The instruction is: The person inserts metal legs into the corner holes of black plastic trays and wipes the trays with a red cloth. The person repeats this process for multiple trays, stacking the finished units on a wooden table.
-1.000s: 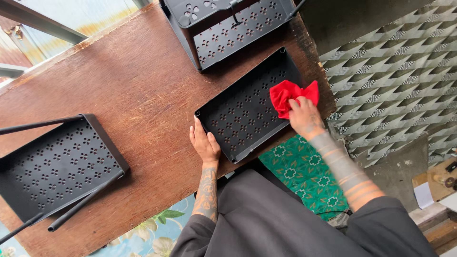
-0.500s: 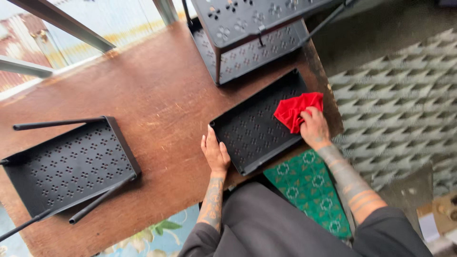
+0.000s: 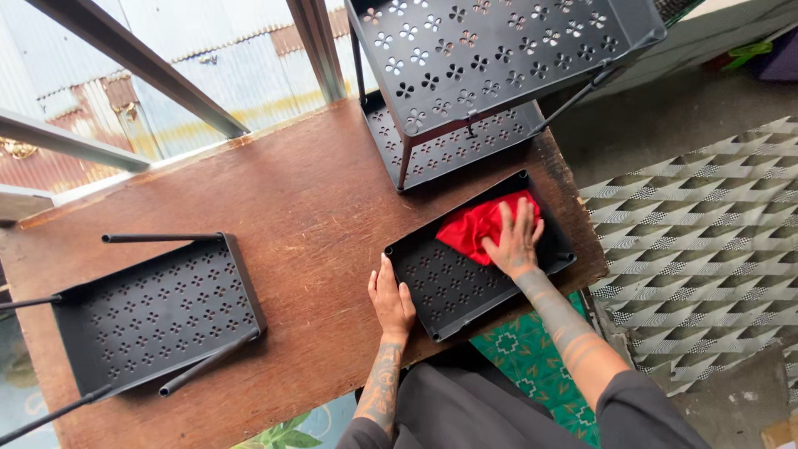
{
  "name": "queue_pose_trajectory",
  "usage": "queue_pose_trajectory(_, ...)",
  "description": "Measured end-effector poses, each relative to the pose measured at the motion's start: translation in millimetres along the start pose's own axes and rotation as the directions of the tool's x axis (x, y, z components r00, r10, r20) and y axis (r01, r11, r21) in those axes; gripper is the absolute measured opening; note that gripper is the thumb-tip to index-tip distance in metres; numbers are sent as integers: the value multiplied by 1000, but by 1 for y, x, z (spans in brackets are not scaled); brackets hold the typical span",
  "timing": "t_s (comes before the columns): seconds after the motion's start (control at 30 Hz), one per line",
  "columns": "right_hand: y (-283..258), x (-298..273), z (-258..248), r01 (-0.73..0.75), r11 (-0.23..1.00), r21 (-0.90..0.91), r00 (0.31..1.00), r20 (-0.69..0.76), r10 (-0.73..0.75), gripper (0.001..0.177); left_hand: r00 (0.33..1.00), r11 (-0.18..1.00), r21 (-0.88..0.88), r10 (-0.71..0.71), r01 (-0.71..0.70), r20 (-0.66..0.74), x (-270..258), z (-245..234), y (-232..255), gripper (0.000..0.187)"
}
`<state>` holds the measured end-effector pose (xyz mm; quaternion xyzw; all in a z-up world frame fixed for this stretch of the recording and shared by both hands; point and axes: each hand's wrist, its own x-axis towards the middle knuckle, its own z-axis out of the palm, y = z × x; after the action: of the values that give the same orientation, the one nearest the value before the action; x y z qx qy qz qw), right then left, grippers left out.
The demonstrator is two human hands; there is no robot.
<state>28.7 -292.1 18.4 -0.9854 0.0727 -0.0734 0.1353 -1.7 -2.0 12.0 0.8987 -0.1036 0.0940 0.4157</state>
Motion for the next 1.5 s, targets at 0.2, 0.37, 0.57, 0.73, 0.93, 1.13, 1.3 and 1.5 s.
queue_pose_trajectory(0.2, -107, -34, 31, 128, 984, 125, 991, -53, -122, 80, 1000, 1000, -10, 0, 0, -18, 4, -8, 8, 64)
queue_pose_trajectory(0.37, -119, -37, 30, 283, 940, 189, 955, 40, -295, 79, 1000, 1000, -8, 0, 0, -19, 9, -8, 9, 64)
queue_pose_trajectory(0.57, 5, 22, 22, -131, 988, 77, 961, -234, 145, 62, 1000, 1000, -15, -12, 12, -1, 10, -9, 10, 64)
queue_pose_trajectory(0.73, -65, 11, 31, -81, 983, 166, 963, -243, 120, 64, 1000, 1000, -28, -11, 11, -13, 9, -12, 11, 64)
queue_pose_trajectory(0.93, -148, -25, 23, 290, 922, 257, 957, -91, -276, 51, 1000, 999, -44, -19, 19, -4, 9, -4, 6, 62)
queue_pose_trajectory(1.13, -5, 20, 9, 346, 935, 78, 938, 1, -347, 39, 1000, 1000, -29, -4, 3, -15, 11, -3, 7, 62)
queue_pose_trajectory(1.3, 13, 30, 24, -88, 994, 62, 980, -174, 98, 52, 999, 998, -42, -37, 37, -5, 7, -10, 5, 62)
queue_pose_trajectory(1.5, -108, -15, 46, 75, 966, 248, 985, -167, -33, 68, 999, 998, -37, -46, 46, 1, 6, -5, 0, 63)
